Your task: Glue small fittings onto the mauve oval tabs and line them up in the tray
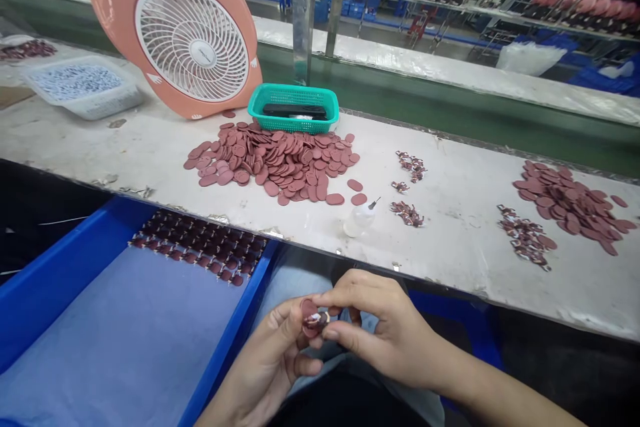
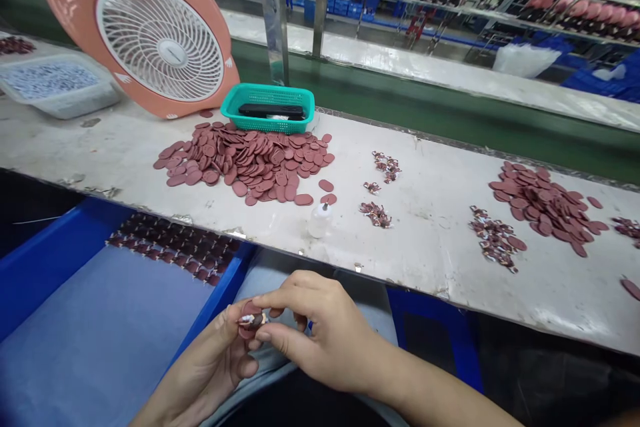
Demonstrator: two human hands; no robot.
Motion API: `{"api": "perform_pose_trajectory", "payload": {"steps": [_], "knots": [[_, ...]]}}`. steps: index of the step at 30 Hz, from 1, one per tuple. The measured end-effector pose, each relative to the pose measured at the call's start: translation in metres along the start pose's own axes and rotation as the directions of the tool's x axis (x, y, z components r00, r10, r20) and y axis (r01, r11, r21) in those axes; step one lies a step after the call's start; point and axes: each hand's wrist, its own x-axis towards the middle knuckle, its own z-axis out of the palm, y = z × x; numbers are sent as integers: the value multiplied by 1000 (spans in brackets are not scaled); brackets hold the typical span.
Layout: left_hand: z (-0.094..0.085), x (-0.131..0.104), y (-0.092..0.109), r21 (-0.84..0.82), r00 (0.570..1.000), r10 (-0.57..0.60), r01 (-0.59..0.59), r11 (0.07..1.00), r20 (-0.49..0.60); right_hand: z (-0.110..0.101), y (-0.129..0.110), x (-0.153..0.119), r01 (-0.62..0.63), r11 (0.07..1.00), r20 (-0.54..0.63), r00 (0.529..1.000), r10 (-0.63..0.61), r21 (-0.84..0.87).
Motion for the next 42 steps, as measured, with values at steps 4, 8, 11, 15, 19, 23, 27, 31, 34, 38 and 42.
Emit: {"api": "perform_pose_trajectory", "payload": {"steps": [4,8,11,15,19,23,27,31,34,38,42], "knots": [[-6,2,-1,25,999,9,-10,1000,49,4,-1,3,8,1000,-14,1000,-7,30],[-10,4,1,64,998,52,-55,996,40,8,0,7,98,995,-62,993,-99,-14],[-13,5,1,79,977,190,-184,980,-91,18,5,12,181,965,-175,961,-215,-191],[-19,8,-4,219,769,545,-499,838,-334,44,21,20,261,839,-252,874,-415,-478],[-26,11,-4,289,676,641,-572,768,-363,74,39,29,314,787,-217,848,-484,-530],[-38,12,1,330,645,641,-549,768,-416,97,48,42,321,819,-215,861,-462,-476],[-58,8,10,336,660,602,-500,798,-449,111,49,51,328,836,-196,874,-446,-440],[-97,11,27,503,654,602,-368,782,-457,106,46,41,450,778,-116,830,-546,-438],[-137,25,41,785,676,628,-117,609,-386,92,47,27,473,743,-37,833,-553,-473],[-176,54,44,907,729,603,59,416,-324,74,54,12,378,778,-46,886,-461,-502],[-189,75,38,951,786,544,181,252,-293,68,64,4,322,792,-71,907,-415,-519]]}}
